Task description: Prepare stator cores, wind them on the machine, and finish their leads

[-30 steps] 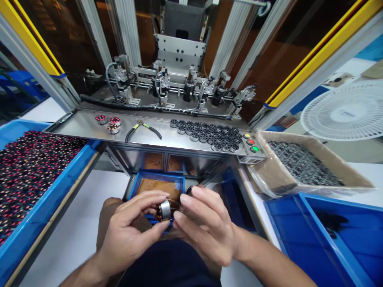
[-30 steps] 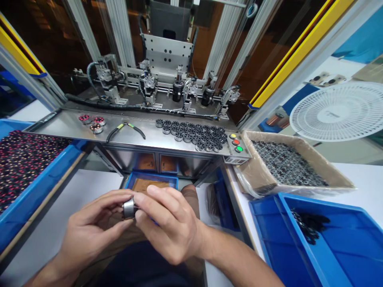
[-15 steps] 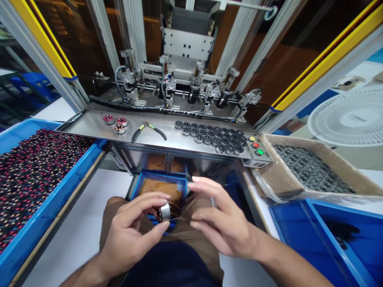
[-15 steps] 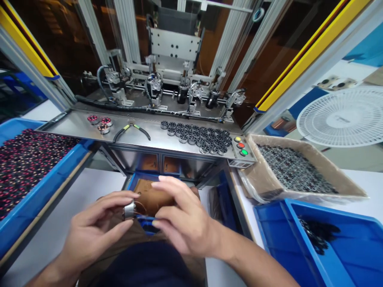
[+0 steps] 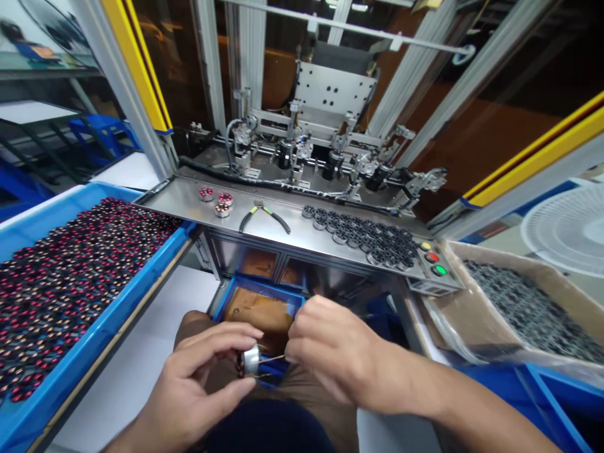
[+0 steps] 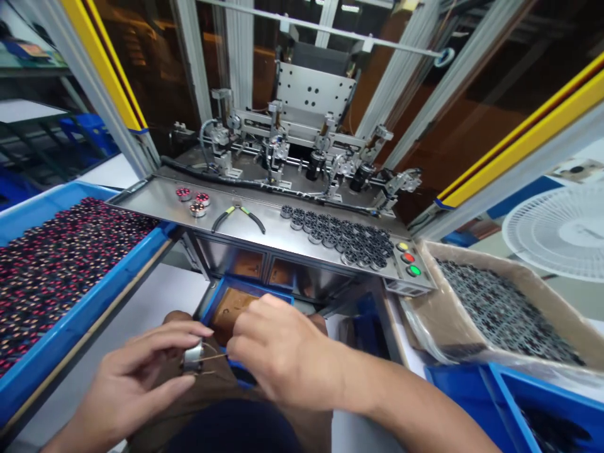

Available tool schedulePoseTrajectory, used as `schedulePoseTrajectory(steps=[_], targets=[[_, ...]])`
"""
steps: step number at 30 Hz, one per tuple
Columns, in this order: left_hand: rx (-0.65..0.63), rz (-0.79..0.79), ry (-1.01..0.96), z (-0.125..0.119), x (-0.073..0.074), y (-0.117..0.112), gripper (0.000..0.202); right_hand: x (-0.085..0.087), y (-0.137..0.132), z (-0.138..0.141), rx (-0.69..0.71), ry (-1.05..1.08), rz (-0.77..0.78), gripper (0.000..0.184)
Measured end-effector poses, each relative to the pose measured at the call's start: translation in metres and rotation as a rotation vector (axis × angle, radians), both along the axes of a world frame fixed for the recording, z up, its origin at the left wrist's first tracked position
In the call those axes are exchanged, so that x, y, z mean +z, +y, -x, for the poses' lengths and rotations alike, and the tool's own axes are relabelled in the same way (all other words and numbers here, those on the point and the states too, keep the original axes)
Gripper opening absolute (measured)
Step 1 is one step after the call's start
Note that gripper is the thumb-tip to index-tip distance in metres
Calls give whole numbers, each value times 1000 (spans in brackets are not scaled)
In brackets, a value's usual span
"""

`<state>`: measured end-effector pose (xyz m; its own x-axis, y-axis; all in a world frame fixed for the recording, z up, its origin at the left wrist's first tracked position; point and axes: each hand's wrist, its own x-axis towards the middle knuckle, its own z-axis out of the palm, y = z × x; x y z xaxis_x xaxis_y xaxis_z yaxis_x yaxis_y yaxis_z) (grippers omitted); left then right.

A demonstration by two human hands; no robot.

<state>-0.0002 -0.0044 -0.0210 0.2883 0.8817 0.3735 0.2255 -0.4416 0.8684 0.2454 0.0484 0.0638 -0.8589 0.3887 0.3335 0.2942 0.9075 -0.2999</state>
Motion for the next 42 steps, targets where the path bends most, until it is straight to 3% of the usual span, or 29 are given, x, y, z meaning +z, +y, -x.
schedulePoseTrajectory(steps=[2,4,7,9,11,13,20,23,25,28,30,34,37,42], targets=[[130,37,-93,12,-5,-1,34,-1,37,13,-156,117,68,12],[264,26,-192,17,-8,-1,34,-9,83,37,-466,221,74,38],[391,-36,-310,14,-10,0,35,-29,146,84,-925,-15,190,77],[421,-70,-345,10,-10,1,37,-39,172,110,-1056,-129,287,96],[426,-82,-356,9,-9,2,37,-42,186,123,-1092,-193,354,100],[422,-80,-368,11,-8,2,36,-41,192,123,-1085,-246,390,89],[371,42,-430,12,-5,2,35,-40,194,78,-995,-182,322,49],[329,83,-461,7,-5,1,36,-39,175,56,-943,-54,323,37],[314,100,-470,5,-5,0,36,-39,144,39,-880,41,344,40],[306,124,-460,0,-4,0,37,-49,70,12,-717,188,432,41],[300,136,-448,-3,-2,0,37,-64,13,-3,-473,432,613,40],[257,157,-422,-17,0,1,37,-96,-71,-9,-293,596,767,63],[219,164,-402,-29,1,2,36,-106,-90,-1,-248,622,767,75],[165,213,-396,-42,2,1,35,-102,-84,2,-286,610,721,80]])
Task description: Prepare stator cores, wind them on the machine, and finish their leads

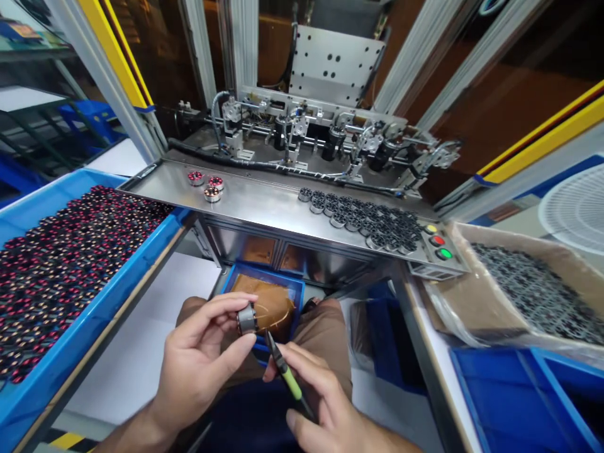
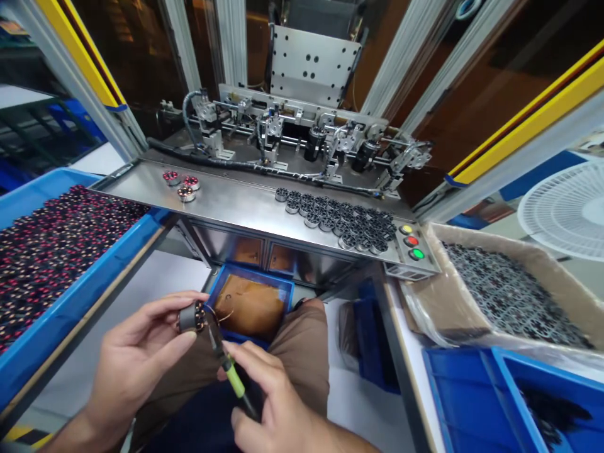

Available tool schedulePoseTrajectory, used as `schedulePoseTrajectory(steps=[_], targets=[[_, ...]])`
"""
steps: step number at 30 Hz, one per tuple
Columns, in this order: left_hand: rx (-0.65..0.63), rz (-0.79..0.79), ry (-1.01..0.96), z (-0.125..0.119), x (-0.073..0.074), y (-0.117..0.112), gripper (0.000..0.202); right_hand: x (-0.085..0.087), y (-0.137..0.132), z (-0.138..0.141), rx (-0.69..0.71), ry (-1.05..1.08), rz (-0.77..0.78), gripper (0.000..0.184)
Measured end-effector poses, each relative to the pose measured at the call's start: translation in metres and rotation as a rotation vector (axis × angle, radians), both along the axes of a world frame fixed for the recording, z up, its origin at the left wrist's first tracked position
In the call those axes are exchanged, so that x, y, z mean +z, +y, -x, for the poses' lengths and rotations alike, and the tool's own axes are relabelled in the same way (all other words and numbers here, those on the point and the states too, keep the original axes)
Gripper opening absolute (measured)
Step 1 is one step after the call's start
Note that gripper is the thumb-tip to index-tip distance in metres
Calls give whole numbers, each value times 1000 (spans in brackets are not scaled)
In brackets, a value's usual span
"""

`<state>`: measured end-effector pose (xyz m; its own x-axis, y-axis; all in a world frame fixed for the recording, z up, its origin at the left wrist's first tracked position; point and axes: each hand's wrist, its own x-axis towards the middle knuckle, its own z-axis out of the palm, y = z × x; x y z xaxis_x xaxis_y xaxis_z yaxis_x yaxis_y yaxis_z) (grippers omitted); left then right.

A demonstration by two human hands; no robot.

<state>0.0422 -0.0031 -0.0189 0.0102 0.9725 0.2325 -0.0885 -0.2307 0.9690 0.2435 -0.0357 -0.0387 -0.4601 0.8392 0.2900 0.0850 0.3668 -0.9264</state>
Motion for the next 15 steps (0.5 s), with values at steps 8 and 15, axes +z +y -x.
schedulePoseTrajectory(steps=[8,15], targets=[[2,-8,24,1,5,-3,35,-1,5,6,9,51,-73,81],[-16,-11,10,3,1,-2,36,-6,4,9,-37,2,-73,76]])
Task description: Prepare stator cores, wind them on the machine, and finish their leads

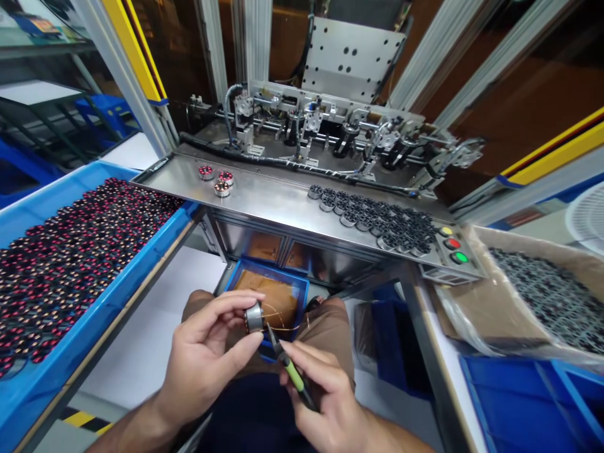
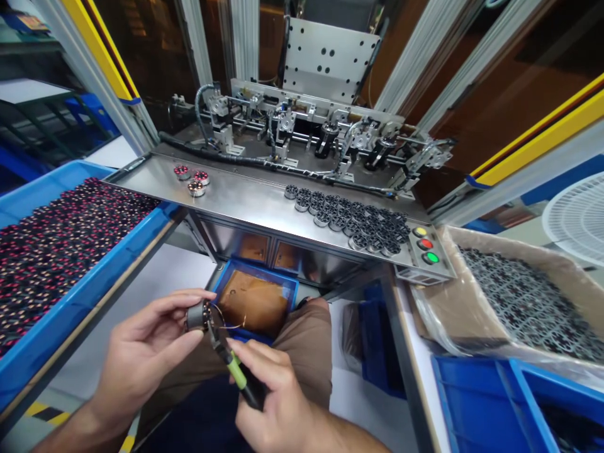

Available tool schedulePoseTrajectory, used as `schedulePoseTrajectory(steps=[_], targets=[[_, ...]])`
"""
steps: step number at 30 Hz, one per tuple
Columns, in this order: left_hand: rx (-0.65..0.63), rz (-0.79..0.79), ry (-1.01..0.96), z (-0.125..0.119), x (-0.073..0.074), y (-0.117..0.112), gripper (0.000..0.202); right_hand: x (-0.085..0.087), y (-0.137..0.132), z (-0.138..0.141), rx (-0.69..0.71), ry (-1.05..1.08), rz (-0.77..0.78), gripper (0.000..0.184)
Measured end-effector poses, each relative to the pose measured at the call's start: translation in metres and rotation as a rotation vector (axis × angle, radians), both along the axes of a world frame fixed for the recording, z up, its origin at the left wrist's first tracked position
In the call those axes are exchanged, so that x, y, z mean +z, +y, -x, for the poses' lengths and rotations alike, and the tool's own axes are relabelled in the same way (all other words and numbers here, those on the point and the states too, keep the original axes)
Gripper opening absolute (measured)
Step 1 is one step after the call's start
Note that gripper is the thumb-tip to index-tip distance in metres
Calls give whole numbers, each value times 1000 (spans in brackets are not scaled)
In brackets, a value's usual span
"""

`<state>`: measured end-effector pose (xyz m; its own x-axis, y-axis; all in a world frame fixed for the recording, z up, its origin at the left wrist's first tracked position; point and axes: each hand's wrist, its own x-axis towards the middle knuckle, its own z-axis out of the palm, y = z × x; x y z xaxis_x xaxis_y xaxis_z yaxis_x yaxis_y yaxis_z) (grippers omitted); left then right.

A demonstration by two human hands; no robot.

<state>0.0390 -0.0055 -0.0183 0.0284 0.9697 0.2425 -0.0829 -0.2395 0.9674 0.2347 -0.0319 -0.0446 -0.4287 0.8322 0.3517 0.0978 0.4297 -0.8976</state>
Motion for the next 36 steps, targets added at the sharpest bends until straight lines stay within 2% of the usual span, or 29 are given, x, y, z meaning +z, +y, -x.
schedulePoseTrajectory(steps=[5,13,18,26,36], targets=[[-50,-15,-38,2,-6,0,32,3,-2,-1,-67,-36,0,77],[49,-141,101,3,-9,-3,32,9,2,3,-3,-10,-1,77],[33,-173,162,5,-8,-5,35,9,2,5,-13,25,-20,74],[10,-193,191,4,-7,-6,37,2,1,0,-45,-36,-43,70],[-10,-206,201,4,-7,-9,38,9,3,2,-66,-14,-66,74]])
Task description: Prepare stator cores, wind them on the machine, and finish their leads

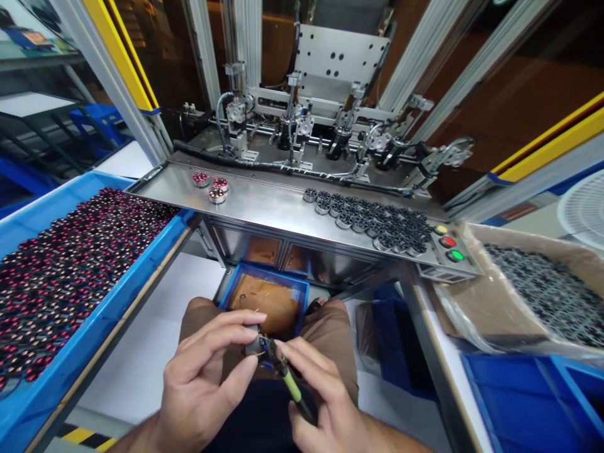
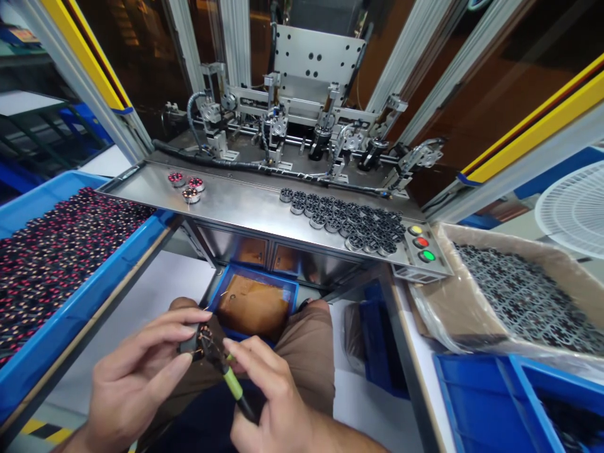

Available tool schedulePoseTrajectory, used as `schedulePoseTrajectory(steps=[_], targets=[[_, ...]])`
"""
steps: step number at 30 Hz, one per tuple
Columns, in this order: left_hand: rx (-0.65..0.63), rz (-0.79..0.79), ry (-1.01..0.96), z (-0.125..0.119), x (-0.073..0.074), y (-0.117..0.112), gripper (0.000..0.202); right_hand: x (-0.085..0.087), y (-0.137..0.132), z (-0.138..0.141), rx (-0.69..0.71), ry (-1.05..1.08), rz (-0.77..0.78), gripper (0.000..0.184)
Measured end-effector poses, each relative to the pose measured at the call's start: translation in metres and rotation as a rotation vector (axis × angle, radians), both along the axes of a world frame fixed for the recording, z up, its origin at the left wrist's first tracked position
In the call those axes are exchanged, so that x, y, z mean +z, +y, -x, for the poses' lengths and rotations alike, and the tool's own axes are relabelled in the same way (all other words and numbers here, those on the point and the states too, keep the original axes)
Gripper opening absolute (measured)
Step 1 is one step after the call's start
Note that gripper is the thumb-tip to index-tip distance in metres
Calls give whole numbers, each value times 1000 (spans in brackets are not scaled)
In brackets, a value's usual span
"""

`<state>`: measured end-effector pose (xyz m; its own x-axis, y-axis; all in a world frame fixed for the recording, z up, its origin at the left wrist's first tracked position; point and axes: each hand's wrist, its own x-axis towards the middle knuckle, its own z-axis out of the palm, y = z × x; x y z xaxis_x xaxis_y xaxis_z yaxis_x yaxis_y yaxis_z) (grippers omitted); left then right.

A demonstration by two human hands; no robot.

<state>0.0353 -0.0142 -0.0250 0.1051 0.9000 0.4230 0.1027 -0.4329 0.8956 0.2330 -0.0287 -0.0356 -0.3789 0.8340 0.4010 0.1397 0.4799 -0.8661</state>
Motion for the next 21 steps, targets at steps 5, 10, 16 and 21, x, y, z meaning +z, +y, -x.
schedulePoseTrajectory(steps=[5,10,16,21], targets=[[-35,-32,44,0,1,0,39,-4,-3,0,-4,-22,24,70],[-72,-27,28,1,-1,4,36,-5,-2,-5,-110,-49,165,65],[-13,-232,141,10,-8,11,62,-1,3,-16,-110,-94,426,56],[90,-371,360,16,-7,14,61,2,-13,-22,-66,24,610,59]])
